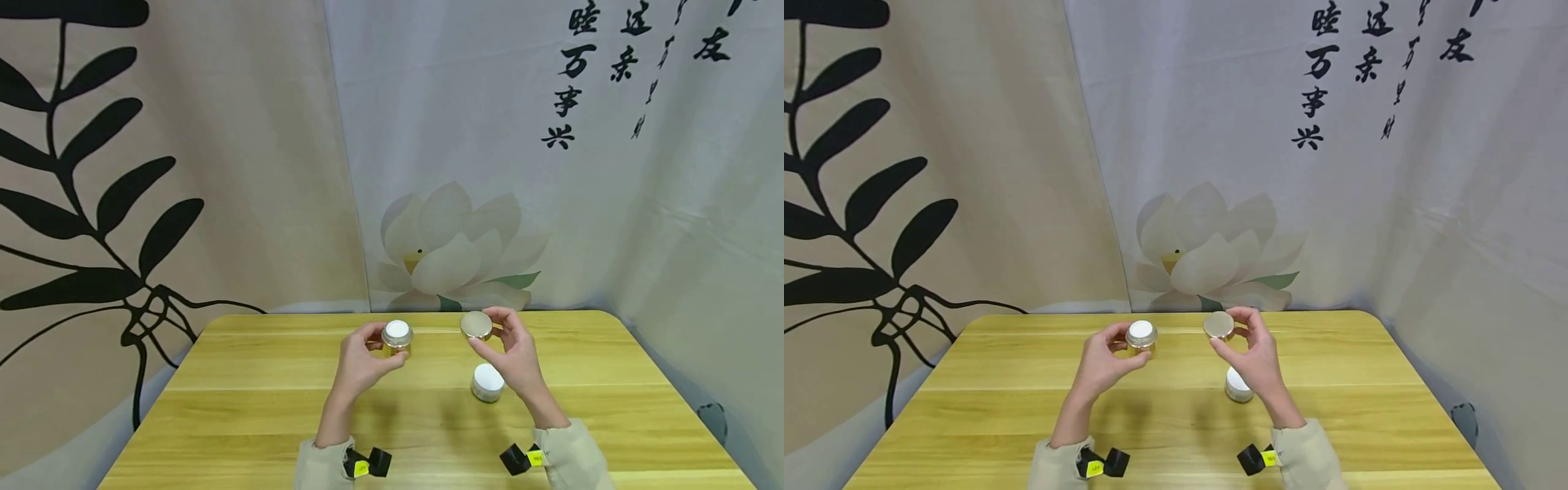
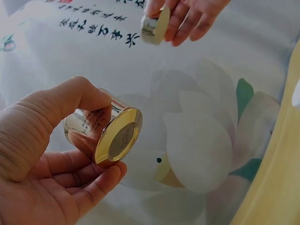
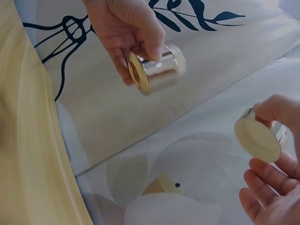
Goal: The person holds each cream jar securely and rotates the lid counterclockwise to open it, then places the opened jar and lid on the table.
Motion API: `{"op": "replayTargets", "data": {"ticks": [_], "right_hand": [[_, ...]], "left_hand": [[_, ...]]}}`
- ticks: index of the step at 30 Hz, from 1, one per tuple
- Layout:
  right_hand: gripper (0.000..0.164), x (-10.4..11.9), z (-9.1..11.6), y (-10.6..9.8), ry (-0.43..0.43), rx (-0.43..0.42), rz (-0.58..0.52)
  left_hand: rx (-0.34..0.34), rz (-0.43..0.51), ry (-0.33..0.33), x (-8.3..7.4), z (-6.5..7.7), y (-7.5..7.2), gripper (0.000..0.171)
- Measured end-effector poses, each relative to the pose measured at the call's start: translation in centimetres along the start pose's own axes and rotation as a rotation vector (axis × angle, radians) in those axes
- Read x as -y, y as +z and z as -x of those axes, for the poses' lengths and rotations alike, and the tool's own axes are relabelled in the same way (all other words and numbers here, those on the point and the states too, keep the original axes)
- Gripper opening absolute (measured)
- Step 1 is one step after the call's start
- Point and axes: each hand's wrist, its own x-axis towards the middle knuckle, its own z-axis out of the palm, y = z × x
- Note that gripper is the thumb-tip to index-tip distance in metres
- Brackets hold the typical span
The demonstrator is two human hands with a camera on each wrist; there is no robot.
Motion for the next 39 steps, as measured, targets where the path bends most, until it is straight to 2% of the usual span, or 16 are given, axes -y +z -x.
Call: {"op": "replayTargets", "data": {"ticks": [11,17,24,32,39], "right_hand": [[0.046,0.1,1.4,-2.7,0.012,-0.015,0.145],[0.048,0.2,2.1,-3.6,0.033,-0.017,0.137],[0.046,0.1,2.5,-4.7,0.023,-0.037,0.146],[0.048,0.1,3.0,-6.0,0.022,-0.035,0.267],[0.047,-0.1,3.6,-7.0,0.08,-0.029,0.39]], "left_hand": [[-0.014,-0.024,-0.008,0.2,0.3,-0.1,0.043],[-0.016,-0.041,-0.039,0.2,0.1,0.1,0.041],[-0.013,-0.032,-0.032,0.3,0.2,0.0,0.043],[-0.009,-0.018,-0.026,0.6,0.2,-0.2,0.043],[-0.015,-0.025,-0.017,0.6,0.2,-0.4,0.043]]}}
